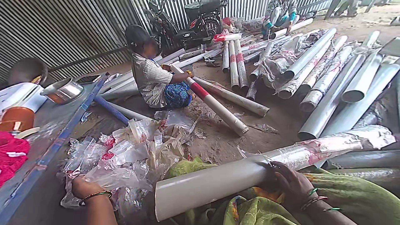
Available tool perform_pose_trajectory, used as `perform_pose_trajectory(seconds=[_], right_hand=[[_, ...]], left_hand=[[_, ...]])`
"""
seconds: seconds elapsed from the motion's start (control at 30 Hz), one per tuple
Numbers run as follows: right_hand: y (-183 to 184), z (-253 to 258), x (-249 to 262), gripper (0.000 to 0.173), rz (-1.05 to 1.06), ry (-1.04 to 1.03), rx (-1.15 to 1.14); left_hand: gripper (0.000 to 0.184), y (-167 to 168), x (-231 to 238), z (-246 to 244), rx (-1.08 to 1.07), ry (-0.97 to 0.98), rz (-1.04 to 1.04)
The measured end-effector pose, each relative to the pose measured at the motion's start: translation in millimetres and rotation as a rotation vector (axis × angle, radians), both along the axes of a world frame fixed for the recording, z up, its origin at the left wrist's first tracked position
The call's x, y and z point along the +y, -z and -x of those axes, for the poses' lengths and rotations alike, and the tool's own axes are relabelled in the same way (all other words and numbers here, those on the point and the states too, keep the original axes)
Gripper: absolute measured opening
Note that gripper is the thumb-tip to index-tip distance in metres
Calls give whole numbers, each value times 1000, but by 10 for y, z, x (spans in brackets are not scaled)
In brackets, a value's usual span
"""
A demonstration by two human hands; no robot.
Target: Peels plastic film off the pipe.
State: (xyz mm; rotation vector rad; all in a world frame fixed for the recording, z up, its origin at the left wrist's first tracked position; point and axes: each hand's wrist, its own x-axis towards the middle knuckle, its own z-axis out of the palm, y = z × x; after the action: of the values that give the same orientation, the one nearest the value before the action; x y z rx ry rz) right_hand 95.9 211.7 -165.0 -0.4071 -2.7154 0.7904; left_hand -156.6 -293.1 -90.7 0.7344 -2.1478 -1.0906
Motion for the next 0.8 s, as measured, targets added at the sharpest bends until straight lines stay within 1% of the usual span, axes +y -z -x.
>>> perform_pose_trajectory(seconds=[0.03,0.1,0.13,0.2,0.3,0.4,0.43,0.47,0.57,0.6,0.67,0.73,0.8], right_hand=[[-7,-1,0,50,3,-2,-4],[13,2,12,50,-7,-7,8],[42,7,25,51,-20,-11,23],[74,11,37,52,-33,-17,53],[53,10,27,51,-29,-17,72],[27,4,28,50,-15,-22,47],[15,3,27,50,-12,-24,38],[2,1,26,49,-8,-25,30],[-26,-3,29,47,4,-29,4],[-31,-3,33,47,10,-30,-4],[-33,-8,49,45,23,-33,-30],[-34,-8,56,46,23,-36,-40],[-39,-7,64,46,28,-38,-46]], left_hand=[[46,59,-58,26,66,58,13],[45,-3,1,100,131,106,-205],[44,6,-8,151,133,128,-257],[46,73,-42,211,126,177,-260],[45,141,-58,256,178,276,-259],[57,131,-42,230,244,358,-277],[57,109,-23,209,255,369,-269],[52,87,-1,187,263,373,-252],[21,50,49,146,324,359,-203],[16,66,37,159,361,351,-208],[15,189,-98,256,453,309,-234],[13,264,-171,303,483,259,-242],[13,167,-29,218,463,196,-257]])
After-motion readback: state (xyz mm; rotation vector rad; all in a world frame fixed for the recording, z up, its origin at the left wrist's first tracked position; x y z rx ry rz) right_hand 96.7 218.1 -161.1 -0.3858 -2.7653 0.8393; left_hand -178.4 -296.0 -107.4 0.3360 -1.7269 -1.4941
